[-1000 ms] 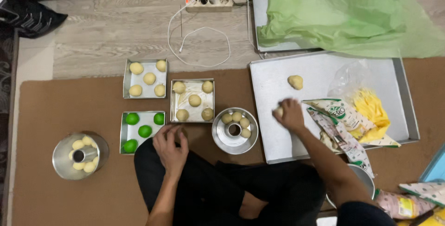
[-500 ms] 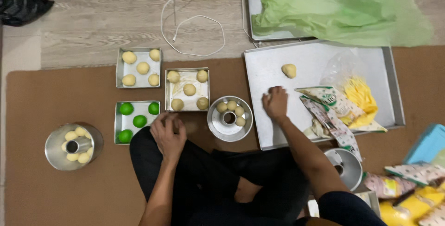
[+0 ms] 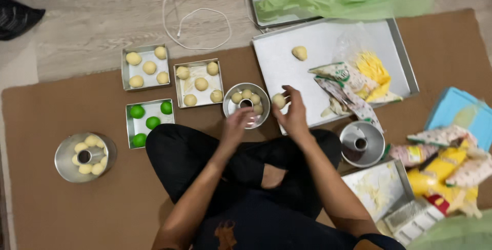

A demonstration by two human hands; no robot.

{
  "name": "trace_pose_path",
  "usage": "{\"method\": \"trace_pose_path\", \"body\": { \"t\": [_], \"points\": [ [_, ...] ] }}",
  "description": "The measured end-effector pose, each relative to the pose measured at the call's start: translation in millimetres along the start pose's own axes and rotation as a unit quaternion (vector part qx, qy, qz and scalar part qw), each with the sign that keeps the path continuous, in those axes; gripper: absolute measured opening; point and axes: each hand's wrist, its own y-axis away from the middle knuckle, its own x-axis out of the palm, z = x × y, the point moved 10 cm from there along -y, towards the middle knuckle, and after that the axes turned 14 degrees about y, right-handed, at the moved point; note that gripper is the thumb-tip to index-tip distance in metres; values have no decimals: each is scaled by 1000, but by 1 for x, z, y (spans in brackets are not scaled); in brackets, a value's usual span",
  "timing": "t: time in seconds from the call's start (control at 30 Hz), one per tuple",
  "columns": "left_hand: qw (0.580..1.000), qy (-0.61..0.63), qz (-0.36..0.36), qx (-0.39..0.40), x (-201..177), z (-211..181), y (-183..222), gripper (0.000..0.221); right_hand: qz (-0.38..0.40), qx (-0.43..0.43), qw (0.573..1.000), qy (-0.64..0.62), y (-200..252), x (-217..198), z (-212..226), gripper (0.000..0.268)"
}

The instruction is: The person shapes dough into balls and places them into baking pans and onto a tray.

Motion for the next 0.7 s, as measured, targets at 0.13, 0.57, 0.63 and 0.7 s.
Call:
{"method": "trace_pose_path", "body": {
  "t": [0.13,0.57,0.63,0.7],
  "points": [
    [985,144,33,-84,60,12,4,47,-68,-89,994,13,29,-35,91,55],
    [930,252,220,-153,69,-58,32,40,-6,-147,978,-151,39,-90,136,17],
    [925,289,175,-172,61,-40,22,39,-64,-195,977,-57,47,-93,153,25],
    [928,281,179,-164,65,-55,25,42,-82,-188,979,-15,54,-86,143,22]
  ]
}}
